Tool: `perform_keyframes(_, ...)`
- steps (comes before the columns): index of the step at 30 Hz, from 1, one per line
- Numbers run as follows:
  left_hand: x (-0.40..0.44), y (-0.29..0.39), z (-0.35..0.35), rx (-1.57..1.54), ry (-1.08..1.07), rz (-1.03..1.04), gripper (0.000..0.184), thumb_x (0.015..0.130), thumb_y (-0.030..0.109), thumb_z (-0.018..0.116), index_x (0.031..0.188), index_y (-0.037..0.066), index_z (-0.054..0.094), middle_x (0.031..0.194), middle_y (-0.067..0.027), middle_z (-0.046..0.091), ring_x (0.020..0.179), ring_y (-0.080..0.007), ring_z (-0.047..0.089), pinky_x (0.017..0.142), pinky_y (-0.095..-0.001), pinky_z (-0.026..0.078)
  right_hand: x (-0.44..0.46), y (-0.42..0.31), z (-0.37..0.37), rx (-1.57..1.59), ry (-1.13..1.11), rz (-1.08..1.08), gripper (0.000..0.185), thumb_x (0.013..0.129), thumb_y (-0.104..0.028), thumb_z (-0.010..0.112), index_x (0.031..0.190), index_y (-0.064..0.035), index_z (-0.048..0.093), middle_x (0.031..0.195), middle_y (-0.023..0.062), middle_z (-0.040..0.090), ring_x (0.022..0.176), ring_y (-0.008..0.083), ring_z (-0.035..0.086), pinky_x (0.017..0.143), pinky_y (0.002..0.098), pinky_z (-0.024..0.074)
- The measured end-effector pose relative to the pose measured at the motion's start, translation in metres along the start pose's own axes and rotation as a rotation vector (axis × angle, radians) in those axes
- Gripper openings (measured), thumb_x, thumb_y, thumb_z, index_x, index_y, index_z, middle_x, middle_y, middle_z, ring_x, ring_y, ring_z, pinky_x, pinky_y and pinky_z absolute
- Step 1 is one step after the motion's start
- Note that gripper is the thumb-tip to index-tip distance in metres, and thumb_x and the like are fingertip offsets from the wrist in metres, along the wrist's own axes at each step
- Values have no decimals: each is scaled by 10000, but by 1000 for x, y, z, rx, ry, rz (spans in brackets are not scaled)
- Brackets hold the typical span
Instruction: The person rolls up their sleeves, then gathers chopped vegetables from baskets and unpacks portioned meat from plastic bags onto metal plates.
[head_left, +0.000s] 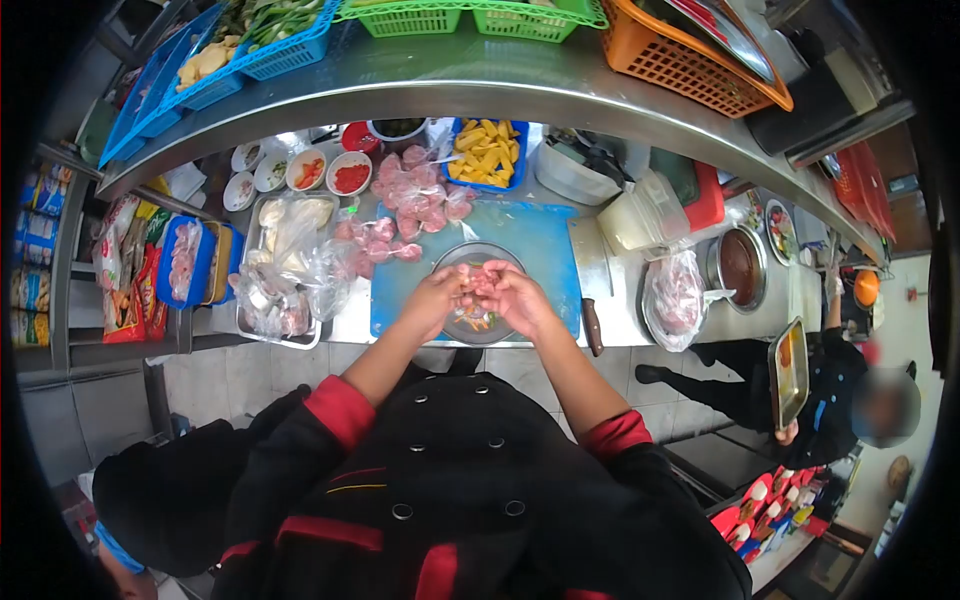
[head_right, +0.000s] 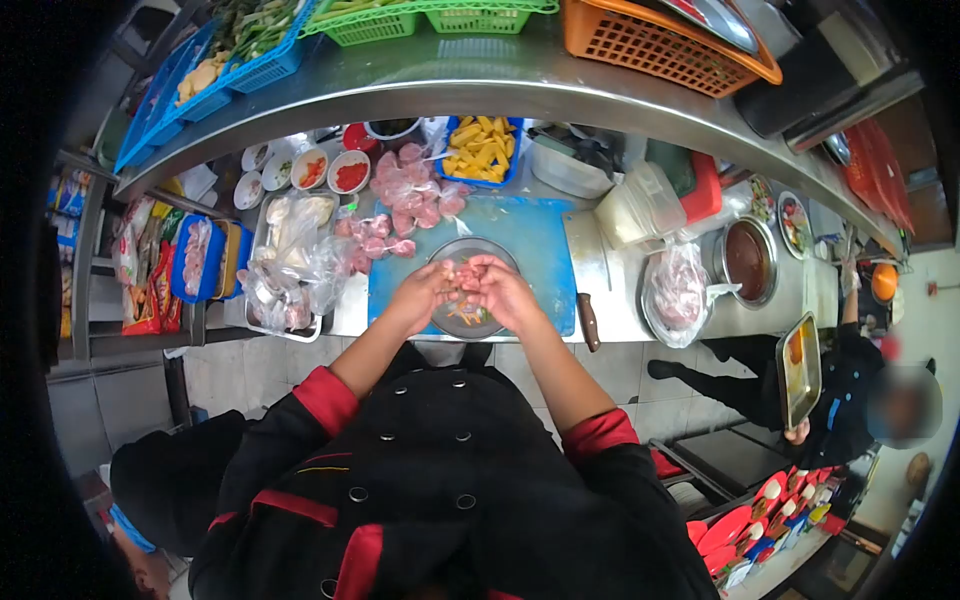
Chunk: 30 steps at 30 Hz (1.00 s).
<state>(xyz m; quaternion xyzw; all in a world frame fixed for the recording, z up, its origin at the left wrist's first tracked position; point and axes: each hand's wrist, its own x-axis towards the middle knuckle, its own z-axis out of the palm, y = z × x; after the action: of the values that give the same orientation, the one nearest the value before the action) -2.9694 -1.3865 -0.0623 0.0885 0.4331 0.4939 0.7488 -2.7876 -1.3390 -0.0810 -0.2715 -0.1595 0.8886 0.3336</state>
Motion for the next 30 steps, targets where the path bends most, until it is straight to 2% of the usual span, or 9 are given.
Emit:
perform_keyframes(2,10,-3,-9,486,-24,147,196,1013,265,550,1022,75,597,1009,-66,661,911,-155,641,797,-302,511,-7,-9,20,-180,143,60,132,925,-126,580,1045,-81,549,1017,74,638,867,176,636,701,311,506)
perform_keyframes(6,14,-7,-2,324,-57,172,204,1003,282,569,1013,80,597,978,-53,669,863,-155,652,769,-284,509,4,6,13,-432,225,19,167,944,-197,605,1060,-87,555,1021,69,637,881,167,634,695,312,501)
perform_keyframes(9,19,-4,-6,193,32,30,208,995,301,583,1003,94,599,951,-36,675,822,-141,648,753,-268,484,14,13,-17,-288,100,65,206,907,-156,623,1087,-81,558,1046,80,636,895,170,633,696,303,495)
perform_keyframes(11,20,-4,-9,186,19,33,226,1003,304,571,986,80,582,876,-25,665,784,-94,638,648,-227,462,13,17,-24,-17,-24,48,236,871,-118,624,1096,-89,561,1049,85,642,914,175,638,693,289,486)
perform_keyframes(18,13,3,-4,495,27,195,210,999,308,575,1010,99,595,895,-28,679,803,-121,638,735,-250,455,-1,1,10,43,28,62,248,847,-76,620,1086,-109,562,1033,65,657,897,159,632,679,282,473)
perform_keyframes(21,20,-6,-10,454,-45,168,182,1010,265,552,1032,88,589,940,-36,674,834,-141,643,742,-271,487,13,13,-6,-238,148,72,283,835,-31,611,1104,-104,567,1077,68,644,893,157,625,690,288,474)
perform_keyframes(24,19,-11,-16,87,59,89,166,1018,239,531,1041,83,582,977,-49,670,864,-155,647,748,-287,511,19,23,-21,-221,122,20,319,842,17,562,1141,-93,561,1018,58,656,840,163,642,696,296,497)
perform_keyframes(26,16,-8,-17,-81,55,26,155,1026,199,500,1048,67,578,983,-46,651,858,-126,631,703,-278,501,14,26,-22,-10,62,16,250,890,-63,612,1135,-94,571,1015,55,655,836,157,639,695,300,502)
perform_keyframes(30,9,0,-6,-41,35,45,183,1019,250,528,1031,78,587,949,-30,648,826,-112,616,707,-270,482,2,20,-5,66,26,5,232,916,-125,635,1137,-95,570,1006,53,655,840,155,640,698,308,505)
